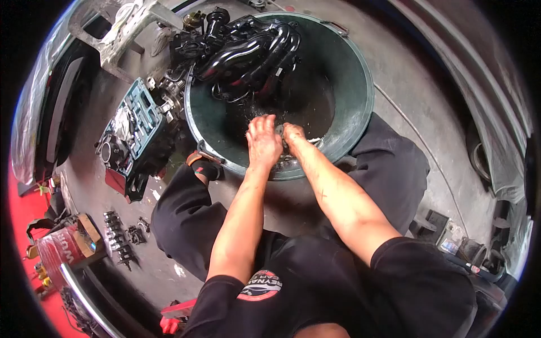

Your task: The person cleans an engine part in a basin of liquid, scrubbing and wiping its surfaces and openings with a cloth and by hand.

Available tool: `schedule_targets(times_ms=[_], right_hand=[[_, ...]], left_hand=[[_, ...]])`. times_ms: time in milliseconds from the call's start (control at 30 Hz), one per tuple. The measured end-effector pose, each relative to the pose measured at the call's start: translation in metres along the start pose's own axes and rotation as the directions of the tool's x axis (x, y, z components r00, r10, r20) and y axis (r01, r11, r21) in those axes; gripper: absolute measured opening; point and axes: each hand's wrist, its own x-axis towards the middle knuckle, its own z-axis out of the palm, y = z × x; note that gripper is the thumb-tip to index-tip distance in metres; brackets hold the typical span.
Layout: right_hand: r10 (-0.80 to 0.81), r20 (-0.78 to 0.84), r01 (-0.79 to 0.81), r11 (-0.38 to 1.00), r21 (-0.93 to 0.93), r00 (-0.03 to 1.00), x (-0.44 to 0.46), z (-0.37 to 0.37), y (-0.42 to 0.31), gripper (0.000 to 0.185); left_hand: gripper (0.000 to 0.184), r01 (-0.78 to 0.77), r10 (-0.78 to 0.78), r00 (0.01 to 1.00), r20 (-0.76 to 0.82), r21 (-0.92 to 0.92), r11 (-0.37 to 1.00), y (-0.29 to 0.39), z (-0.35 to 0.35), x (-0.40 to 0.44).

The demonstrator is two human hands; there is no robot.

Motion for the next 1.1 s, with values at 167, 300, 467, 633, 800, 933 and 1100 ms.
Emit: schedule_targets(times_ms=[167,300,467,633,800,933,1100], right_hand=[[-0.279,0.146,0.309,0.914,-0.261,0.949,-0.009,0.003,-0.009,0.041],[-0.364,-0.090,0.362,0.931,-0.042,0.927,0.004,0.031,0.019,0.047],[-0.518,-0.185,0.457,0.841,-0.290,0.835,-0.034,0.025,-0.007,0.035],[-0.620,-0.094,0.533,0.733,-0.422,0.779,-0.051,0.017,-0.012,0.027],[-0.732,0.104,0.629,0.493,-0.601,0.673,-0.041,0.011,-0.021,0.028],[-0.702,0.222,0.624,0.385,-0.680,0.676,-0.043,0.009,-0.032,0.032],[-0.719,0.374,0.690,0.200,-0.696,0.586,-0.047,0.006,-0.050,0.035]], left_hand=[[0.084,-0.256,0.210,0.947,0.242,0.174,0.951,0.003,-0.013,-0.014],[0.069,-0.054,0.062,0.965,0.256,-0.041,0.998,-0.014,-0.006,-0.003],[0.063,0.080,-0.060,0.913,0.403,-0.035,0.996,-0.025,0.000,0.009],[0.060,0.066,-0.055,0.946,0.318,-0.023,0.998,-0.036,0.013,0.000],[0.059,0.101,-0.064,0.920,0.387,-0.076,0.992,-0.036,0.009,0.011],[0.056,0.134,-0.085,0.896,0.435,-0.083,0.988,-0.032,0.005,0.014],[0.049,0.174,-0.124,0.888,0.442,-0.075,0.982,-0.039,0.007,0.018]])
